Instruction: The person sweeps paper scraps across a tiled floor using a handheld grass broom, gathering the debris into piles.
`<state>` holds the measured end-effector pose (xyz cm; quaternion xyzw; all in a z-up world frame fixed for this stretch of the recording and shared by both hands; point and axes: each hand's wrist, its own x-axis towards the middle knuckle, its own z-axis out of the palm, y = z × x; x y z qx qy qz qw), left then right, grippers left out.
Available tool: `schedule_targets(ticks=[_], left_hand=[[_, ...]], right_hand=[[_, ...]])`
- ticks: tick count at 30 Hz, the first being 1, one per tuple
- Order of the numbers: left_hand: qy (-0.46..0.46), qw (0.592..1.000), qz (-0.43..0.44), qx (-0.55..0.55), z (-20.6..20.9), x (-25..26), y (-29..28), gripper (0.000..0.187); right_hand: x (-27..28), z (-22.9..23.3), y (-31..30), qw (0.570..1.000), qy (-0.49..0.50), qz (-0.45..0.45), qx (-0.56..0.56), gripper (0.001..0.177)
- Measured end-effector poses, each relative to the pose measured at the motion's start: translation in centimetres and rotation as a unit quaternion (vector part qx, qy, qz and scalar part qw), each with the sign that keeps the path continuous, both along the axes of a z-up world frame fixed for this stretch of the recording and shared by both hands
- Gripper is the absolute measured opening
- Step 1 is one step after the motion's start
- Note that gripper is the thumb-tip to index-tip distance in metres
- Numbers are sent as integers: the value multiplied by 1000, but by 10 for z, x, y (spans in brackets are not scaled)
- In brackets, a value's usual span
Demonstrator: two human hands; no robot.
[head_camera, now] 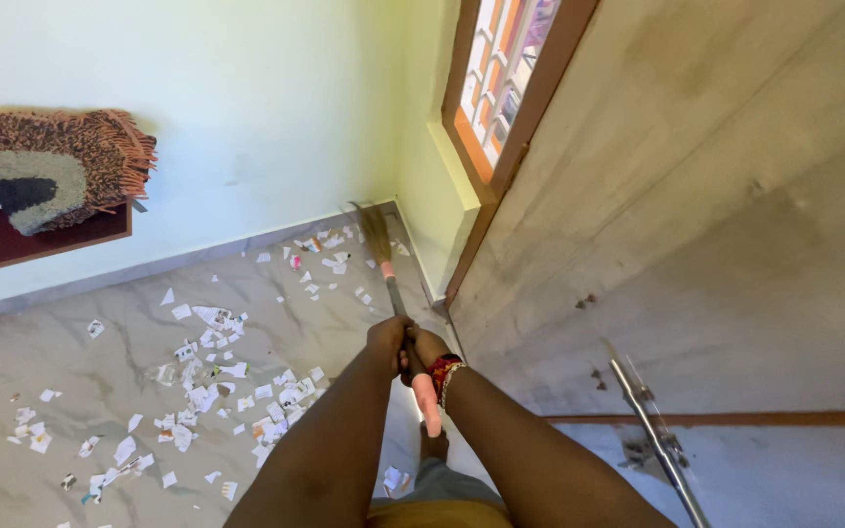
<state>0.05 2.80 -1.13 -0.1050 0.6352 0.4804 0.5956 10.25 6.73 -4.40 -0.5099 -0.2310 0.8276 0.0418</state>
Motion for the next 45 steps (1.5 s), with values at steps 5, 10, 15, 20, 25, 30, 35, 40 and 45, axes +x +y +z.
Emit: schedule_targets(ticks=[5,10,15,20,25,30,35,40,45], left_hand=[[-16,999,-38,-25,-36,-14,51,18],[-19,999,-7,-28,-50,-39,75,20],[-33,995,74,-65,-37,-74,55,20],[-63,980,163,-95,-35,-116,26,20],[-83,950,287,-95,-41,-144,-11,18],[-81,900,420,-77,-44,-151,-49,17],[0,872,487,-36,-36,-144,-49,11],[-2,903,430,19,-21,-130,-33,11],[19,954,300,16,-15,-123,-6,12]], right_hand=[[-9,-61,51,999,18,-32,12,27],[-26,-40,63,997,-25,-56,-39,23],[-83,9,53,997,-46,-26,-59,23],[-135,29,39,982,-128,134,-41,28],[-173,26,13,960,-122,250,-34,34],[-200,29,-6,897,-117,426,-3,37],[-201,45,0,885,-90,456,-5,33],[-177,61,12,914,-78,396,42,31],[-152,63,21,954,-97,279,59,34]])
